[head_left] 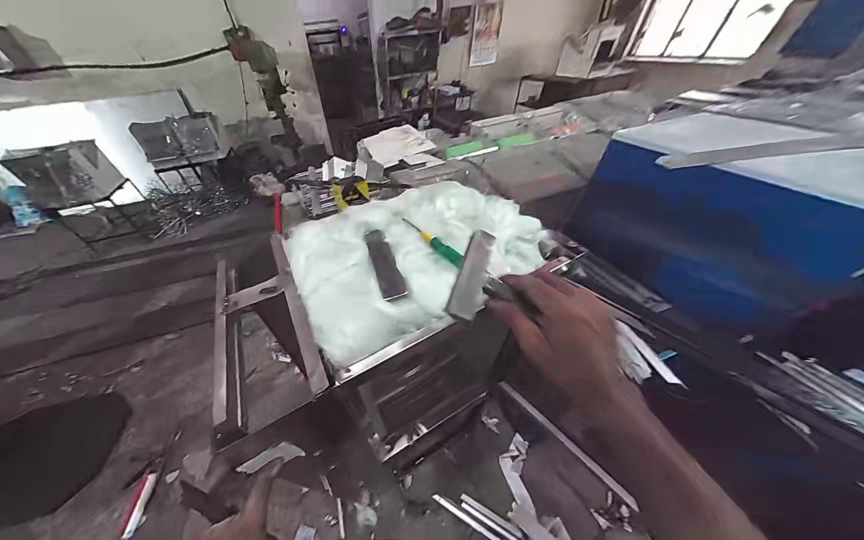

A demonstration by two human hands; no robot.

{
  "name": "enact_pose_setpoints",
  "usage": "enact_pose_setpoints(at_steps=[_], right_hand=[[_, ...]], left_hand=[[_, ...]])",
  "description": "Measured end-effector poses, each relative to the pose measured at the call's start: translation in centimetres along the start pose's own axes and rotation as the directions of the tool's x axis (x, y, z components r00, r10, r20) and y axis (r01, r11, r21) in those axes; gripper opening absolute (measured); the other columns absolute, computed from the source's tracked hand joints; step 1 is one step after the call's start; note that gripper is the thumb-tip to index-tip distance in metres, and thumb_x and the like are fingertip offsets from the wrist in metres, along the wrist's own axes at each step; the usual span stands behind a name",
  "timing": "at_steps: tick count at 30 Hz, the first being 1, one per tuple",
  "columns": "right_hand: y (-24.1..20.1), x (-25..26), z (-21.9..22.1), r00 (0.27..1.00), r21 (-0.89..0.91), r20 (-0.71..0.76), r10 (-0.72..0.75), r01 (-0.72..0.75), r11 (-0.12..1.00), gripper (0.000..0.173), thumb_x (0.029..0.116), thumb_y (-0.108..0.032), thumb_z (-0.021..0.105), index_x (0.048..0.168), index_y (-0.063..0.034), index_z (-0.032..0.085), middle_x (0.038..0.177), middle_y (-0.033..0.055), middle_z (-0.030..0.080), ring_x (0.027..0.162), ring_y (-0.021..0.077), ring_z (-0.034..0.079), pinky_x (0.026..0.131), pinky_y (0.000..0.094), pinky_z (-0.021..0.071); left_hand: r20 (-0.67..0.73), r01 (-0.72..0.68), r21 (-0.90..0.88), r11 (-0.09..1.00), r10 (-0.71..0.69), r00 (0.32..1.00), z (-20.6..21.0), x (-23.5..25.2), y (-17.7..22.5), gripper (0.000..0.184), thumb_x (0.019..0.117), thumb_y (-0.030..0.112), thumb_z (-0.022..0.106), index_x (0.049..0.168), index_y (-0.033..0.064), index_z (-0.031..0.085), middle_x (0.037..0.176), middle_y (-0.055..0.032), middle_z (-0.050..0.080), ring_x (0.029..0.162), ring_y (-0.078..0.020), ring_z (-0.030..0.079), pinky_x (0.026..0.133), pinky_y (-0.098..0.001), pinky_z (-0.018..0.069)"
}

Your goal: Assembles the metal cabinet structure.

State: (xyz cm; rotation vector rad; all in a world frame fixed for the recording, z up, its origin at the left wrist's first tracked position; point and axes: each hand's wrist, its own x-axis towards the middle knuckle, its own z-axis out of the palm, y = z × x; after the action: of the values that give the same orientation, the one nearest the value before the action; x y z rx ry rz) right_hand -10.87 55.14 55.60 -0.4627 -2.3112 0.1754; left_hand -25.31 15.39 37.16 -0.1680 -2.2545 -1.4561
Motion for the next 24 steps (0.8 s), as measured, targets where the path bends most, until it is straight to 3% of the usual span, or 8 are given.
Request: enact_pose_setpoints(at_steps=[4,11,16,19,20,22,23,24], right_hand=[[-0.2,7.8,1.9,0.996,-0.171,0.082,-0.038,0.052,0.984,0.029,0.098,-0.044,0.065,0.112,-0.0197,0.075,0.096,0.0071,0.071,0.081,0.0302,0.069,0.065,0.0557,0.0534],[0.1,13.9,6.2,0.984,-0.274,0.178,-0.01,0.059,0.96,0.021,0.0988,-0.03,0.063,0.105,-0.0143,0.077,0.104,0.0137,0.073,0.101,0.0381,0.067,0.083,0.0608,0.0498],[-3.6,-0.2,4.9,0.933,0.047,-0.328,-0.147,0.172,0.984,0.022,0.0982,-0.031,0.062,0.106,-0.0162,0.077,0.096,0.0035,0.075,0.092,0.0214,0.07,0.086,0.0495,0.054],[-2.6,-16.4,8.0,0.965,0.295,-0.245,0.089,-0.013,0.955,0.028,0.0993,-0.039,0.062,0.115,-0.0204,0.075,0.103,-0.0032,0.076,0.093,0.0093,0.07,0.088,0.0372,0.0566],[-1.1,-22.3,8.7,0.926,0.33,-0.183,0.329,-0.258,0.908,0.029,0.0995,-0.036,0.063,0.115,-0.014,0.073,0.105,0.001,0.076,0.096,0.0113,0.071,0.09,0.0365,0.059],[3.2,-31.6,7.5,0.52,0.386,-0.168,0.838,-0.747,0.541,0.037,0.101,-0.02,0.061,0.126,0.0069,0.063,0.114,0.0247,0.069,0.103,0.0306,0.069,0.095,0.0497,0.0553],[6.1,-35.2,6.0,0.314,0.388,-0.248,0.917,-0.835,0.391,0.047,0.104,-0.025,0.055,0.135,0.01,0.053,0.123,0.032,0.062,0.112,0.037,0.064,0.1,0.0545,0.0501],[8.2,-38.1,3.8,0.23,0.383,-0.335,0.914,-0.853,0.355,0.056,0.1067,-0.032,0.047,0.141,0.0127,0.045,0.132,0.037,0.055,0.12,0.0395,0.059,0.105,0.0542,0.0465]], left_hand=[[0.032,-0.024,-0.086,0.996,0.026,0.999,0.0,0.4,-0.5,0.06,0.0726,0.02,0.091,0.114,-0.01,0.06,0.083,-0.0039,0.064,0.061,0.0027,0.052,0.059,-0.018,0.0486],[0.088,-0.026,0.016,1.0,0.025,0.996,-0.7,1.0,-0.4,0.065,0.0754,0.027,0.09,0.116,-0.0139,0.06,0.084,-0.013,0.064,0.063,-0.0055,0.053,0.063,-0.0268,0.0499],[0.133,-0.03,0.005,1.0,0.029,0.991,-0.8,1.1,-0.7,0.064,0.0773,0.027,0.09,0.114,-0.015,0.059,0.09,-0.0127,0.067,0.075,-0.0048,0.061,0.075,-0.0252,0.0554],[0.15,0.022,0.0,1.0,-0.022,0.989,-0.7,1.8,-1.5,0.069,0.0745,0.035,0.092,0.118,-0.0068,0.059,0.092,-0.0035,0.067,0.079,-0.0014,0.063,0.08,-0.0245,0.0555],[0.183,0.02,-0.045,0.999,-0.012,0.983,-0.9,2.0,-2.0,0.07,0.0746,0.034,0.092,0.121,-0.0068,0.059,0.097,-0.0068,0.07,0.085,-0.0054,0.067,0.084,-0.0278,0.0564],[0.265,-0.03,-0.103,0.994,0.056,0.963,-1.1,2.3,-1.8,0.07,0.0798,0.031,0.089,0.126,-0.0095,0.055,0.108,-0.0128,0.069,0.096,-0.0112,0.068,0.09,-0.0323,0.0576],[0.28,-0.046,-0.132,0.99,0.082,0.957,-1.0,2.3,-1.5,0.068,0.0822,0.026,0.087,0.127,-0.0121,0.054,0.109,-0.0157,0.069,0.095,-0.0134,0.068,0.089,-0.0342,0.0584],[0.29,-0.062,-0.141,0.988,0.101,0.952,-1.0,2.2,-1.3,0.065,0.0847,0.024,0.085,0.127,-0.0133,0.053,0.108,-0.0169,0.069,0.095,-0.0144,0.068,0.089,-0.0352,0.0589]])
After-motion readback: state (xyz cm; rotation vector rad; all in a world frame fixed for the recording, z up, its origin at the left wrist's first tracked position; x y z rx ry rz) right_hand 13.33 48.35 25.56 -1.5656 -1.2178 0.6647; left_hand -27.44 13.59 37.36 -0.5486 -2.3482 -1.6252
